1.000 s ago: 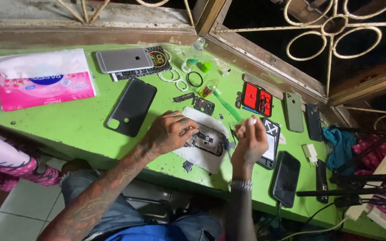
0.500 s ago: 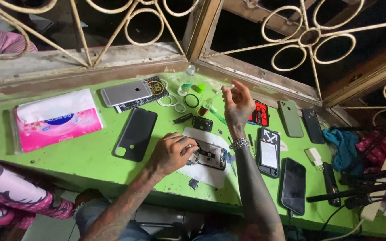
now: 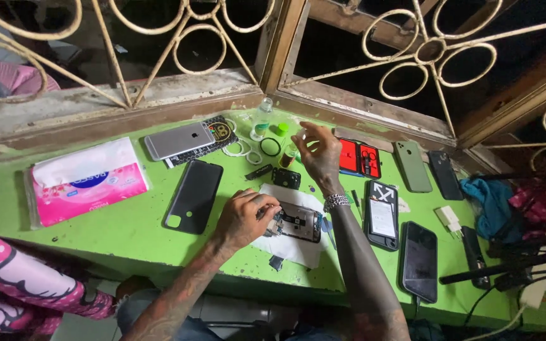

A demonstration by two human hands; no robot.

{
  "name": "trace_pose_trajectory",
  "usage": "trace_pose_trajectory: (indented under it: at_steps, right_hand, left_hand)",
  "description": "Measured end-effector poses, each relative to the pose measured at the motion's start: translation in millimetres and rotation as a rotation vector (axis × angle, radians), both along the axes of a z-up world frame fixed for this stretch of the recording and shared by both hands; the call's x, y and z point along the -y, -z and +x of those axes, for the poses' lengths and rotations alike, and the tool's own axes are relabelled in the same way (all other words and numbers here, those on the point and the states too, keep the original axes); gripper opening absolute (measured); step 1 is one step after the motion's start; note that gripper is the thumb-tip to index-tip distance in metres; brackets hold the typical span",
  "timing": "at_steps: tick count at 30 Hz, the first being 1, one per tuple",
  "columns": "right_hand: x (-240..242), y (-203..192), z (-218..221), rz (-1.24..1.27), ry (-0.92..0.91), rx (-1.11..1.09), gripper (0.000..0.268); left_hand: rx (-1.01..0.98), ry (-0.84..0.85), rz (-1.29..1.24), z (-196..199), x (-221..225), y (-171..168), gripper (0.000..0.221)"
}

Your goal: Repairing a smartphone by carefully manipulating internal components and connectors on the motherboard at a repair bench.

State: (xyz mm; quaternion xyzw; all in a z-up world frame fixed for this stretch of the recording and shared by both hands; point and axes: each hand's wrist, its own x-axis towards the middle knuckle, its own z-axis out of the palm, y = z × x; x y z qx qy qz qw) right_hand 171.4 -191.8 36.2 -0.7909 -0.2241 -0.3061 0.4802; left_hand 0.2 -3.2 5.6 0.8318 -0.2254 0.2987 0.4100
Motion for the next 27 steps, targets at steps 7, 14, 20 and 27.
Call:
trace_pose_trajectory:
  at_steps: [7,14,20,27]
  right_hand:
    - [-3,2,-6,-0.125,-0.018,-0.096,0.034]
    - [5,-7,-10,-0.208,-0.091,-0.127,0.038]
    - [13,-14,-5,-0.339,-0.124,-0.144,0.039]
    - [12,-28,-22,-0.568,-0.062,-0.169,0.034]
  left_hand:
    - [-0.048,-0.016,0.067,8,3,2,0.005]
    - [-0.192,-0.148,0.061,54,8,-41,0.020]
    - [-0.259,-0.110,0.115,117,17,-21,0.056]
    - [-0.283,-0.062,0.052,138,20,29,0.038]
